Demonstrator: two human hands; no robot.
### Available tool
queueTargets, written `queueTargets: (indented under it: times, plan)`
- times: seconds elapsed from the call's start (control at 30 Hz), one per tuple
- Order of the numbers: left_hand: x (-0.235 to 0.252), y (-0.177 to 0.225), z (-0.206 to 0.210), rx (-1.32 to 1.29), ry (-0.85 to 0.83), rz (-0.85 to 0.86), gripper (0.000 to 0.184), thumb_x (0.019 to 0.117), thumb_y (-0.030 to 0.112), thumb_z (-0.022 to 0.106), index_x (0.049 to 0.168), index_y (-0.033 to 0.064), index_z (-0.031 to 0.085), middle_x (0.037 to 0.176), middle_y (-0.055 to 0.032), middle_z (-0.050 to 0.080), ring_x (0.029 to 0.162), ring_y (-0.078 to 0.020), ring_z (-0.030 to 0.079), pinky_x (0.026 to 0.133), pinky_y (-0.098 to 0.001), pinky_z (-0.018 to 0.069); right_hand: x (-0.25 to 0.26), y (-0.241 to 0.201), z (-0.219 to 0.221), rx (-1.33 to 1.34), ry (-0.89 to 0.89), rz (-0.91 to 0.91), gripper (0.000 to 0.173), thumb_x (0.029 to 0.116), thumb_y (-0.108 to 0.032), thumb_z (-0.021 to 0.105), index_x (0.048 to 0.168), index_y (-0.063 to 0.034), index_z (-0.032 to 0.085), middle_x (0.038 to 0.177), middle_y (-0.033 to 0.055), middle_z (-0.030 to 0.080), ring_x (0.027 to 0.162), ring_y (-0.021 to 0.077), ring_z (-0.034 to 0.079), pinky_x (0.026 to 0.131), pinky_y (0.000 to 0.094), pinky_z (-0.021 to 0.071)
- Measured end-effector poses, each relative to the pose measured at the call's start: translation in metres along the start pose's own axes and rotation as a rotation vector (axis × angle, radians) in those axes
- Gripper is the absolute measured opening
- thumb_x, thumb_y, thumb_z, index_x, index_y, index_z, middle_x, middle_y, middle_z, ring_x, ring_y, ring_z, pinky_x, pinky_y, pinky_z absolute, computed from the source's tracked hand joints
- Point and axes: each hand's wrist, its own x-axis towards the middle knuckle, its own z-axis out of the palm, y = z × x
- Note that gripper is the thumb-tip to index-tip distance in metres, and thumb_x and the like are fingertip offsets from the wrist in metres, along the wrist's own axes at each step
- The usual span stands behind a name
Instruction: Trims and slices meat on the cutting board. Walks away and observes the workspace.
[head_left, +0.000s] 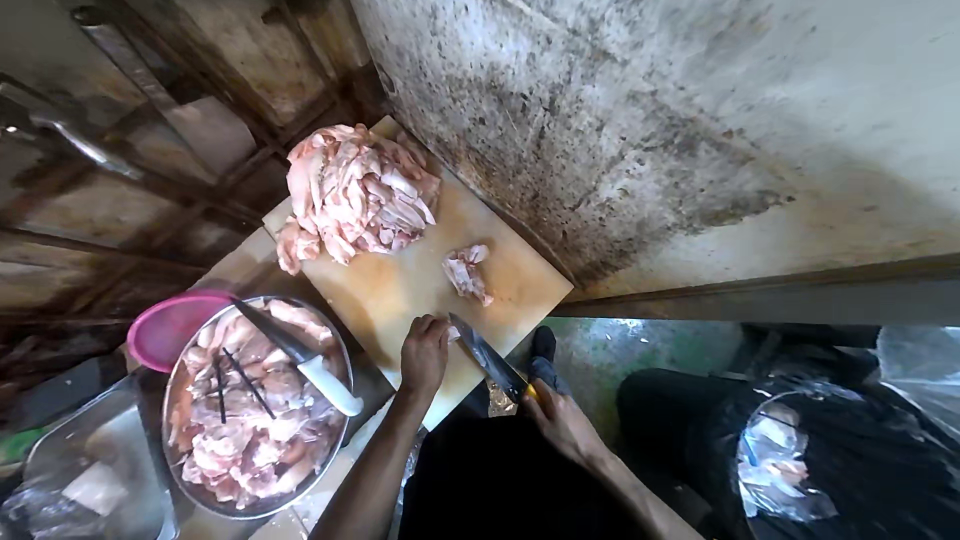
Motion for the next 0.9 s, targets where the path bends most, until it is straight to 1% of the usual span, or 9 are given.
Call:
queueTargets:
  times: [0.13,0.23,0.33,0.4,0.57,0.63,0.73,0.8,0.9]
  plan:
    - [-0.003,-0.004,0.004,-0.011,0.038,0.027,0.009,0.0941,0.01,0.072,0.099,0.0098,0.079,0.103,-0.0063,0.074,0.1,-0.0213,0.07,0.09,-0.0367,0.0594,0.006,-0.009,-0.008,-0.018,-0.05,0.005,0.051,0.1045,-0.056,0.039,0.124,-0.0129,0.061,0.091,0.0126,0.069,0.087,0.0319,0.071,0.078,0.055,0.0569]
    - [-0.001,0.001,0.002,-0.03,0.035,0.016,0.008,0.0938,0.008,0.072,0.097,0.009,0.079,0.104,-0.0057,0.075,0.1,-0.0202,0.071,0.091,-0.037,0.0596,0.026,-0.048,-0.023,0.004,-0.061,0.005,0.05,0.1062,-0.051,0.041,0.128,-0.0108,0.061,0.098,0.0155,0.069,0.094,0.0339,0.07,0.085,0.0562,0.0561]
    - [0.001,0.004,0.001,-0.019,0.009,-0.013,0.009,0.0954,0.01,0.07,0.098,0.0092,0.078,0.104,-0.0059,0.075,0.101,-0.0208,0.07,0.091,-0.0379,0.0594,0.045,-0.079,-0.032,-0.017,-0.066,-0.001,0.043,0.1074,-0.047,0.042,0.122,-0.0106,0.06,0.095,0.0148,0.069,0.093,0.0335,0.07,0.083,0.0548,0.0565]
    - [0.001,0.004,0.0,-0.006,-0.002,-0.026,0.008,0.0953,0.01,0.07,0.097,0.0093,0.078,0.103,-0.0068,0.074,0.099,-0.0223,0.07,0.09,-0.0394,0.0592,0.044,-0.072,-0.027,-0.002,-0.068,-0.019,0.044,0.1069,-0.047,0.044,0.121,-0.0094,0.061,0.094,0.0152,0.069,0.091,0.0333,0.07,0.082,0.0546,0.0566]
    - [0.001,0.0,0.002,-0.021,-0.022,-0.034,0.009,0.0962,0.012,0.07,0.099,0.0088,0.078,0.105,-0.0077,0.074,0.103,-0.0233,0.07,0.092,-0.0406,0.0591,0.007,-0.015,-0.01,0.019,-0.106,-0.015,0.052,0.1048,-0.053,0.043,0.128,-0.0101,0.06,0.092,0.0149,0.069,0.087,0.0328,0.07,0.08,0.0555,0.0567]
    - [-0.003,-0.004,0.004,-0.033,0.002,-0.02,0.009,0.0951,0.012,0.071,0.1,0.0093,0.078,0.106,-0.0072,0.074,0.102,-0.0225,0.07,0.092,-0.0397,0.0594,0.005,-0.02,-0.005,0.027,-0.118,-0.002,0.051,0.1057,-0.051,0.043,0.128,-0.009,0.059,0.092,0.0156,0.069,0.088,0.0336,0.07,0.081,0.0557,0.0561]
    - [-0.004,-0.008,0.006,-0.065,0.059,0.002,0.01,0.0939,0.01,0.072,0.1,0.0086,0.079,0.106,-0.007,0.075,0.101,-0.0213,0.071,0.091,-0.0386,0.06,0.03,-0.049,-0.007,0.06,-0.106,-0.013,0.05,0.1068,-0.049,0.042,0.13,-0.0086,0.059,0.097,0.016,0.069,0.092,0.0333,0.07,0.084,0.0551,0.056]
    - [-0.005,-0.01,0.007,-0.071,0.078,0.012,0.009,0.0938,0.009,0.072,0.099,0.0084,0.079,0.106,-0.0071,0.075,0.101,-0.0209,0.071,0.091,-0.0385,0.0601,0.046,-0.062,-0.005,0.081,-0.083,-0.032,0.048,0.1065,-0.049,0.042,0.126,-0.009,0.06,0.096,0.015,0.069,0.092,0.0323,0.07,0.084,0.0544,0.0561]
    - [-0.003,-0.012,0.006,-0.051,0.057,0.012,0.008,0.0942,0.01,0.072,0.099,0.0093,0.078,0.106,-0.0065,0.074,0.102,-0.0207,0.071,0.092,-0.0384,0.0597,0.046,-0.054,0.003,0.12,-0.068,-0.043,0.048,0.1055,-0.05,0.043,0.124,-0.0095,0.061,0.094,0.0141,0.069,0.09,0.0312,0.07,0.082,0.0537,0.0563]
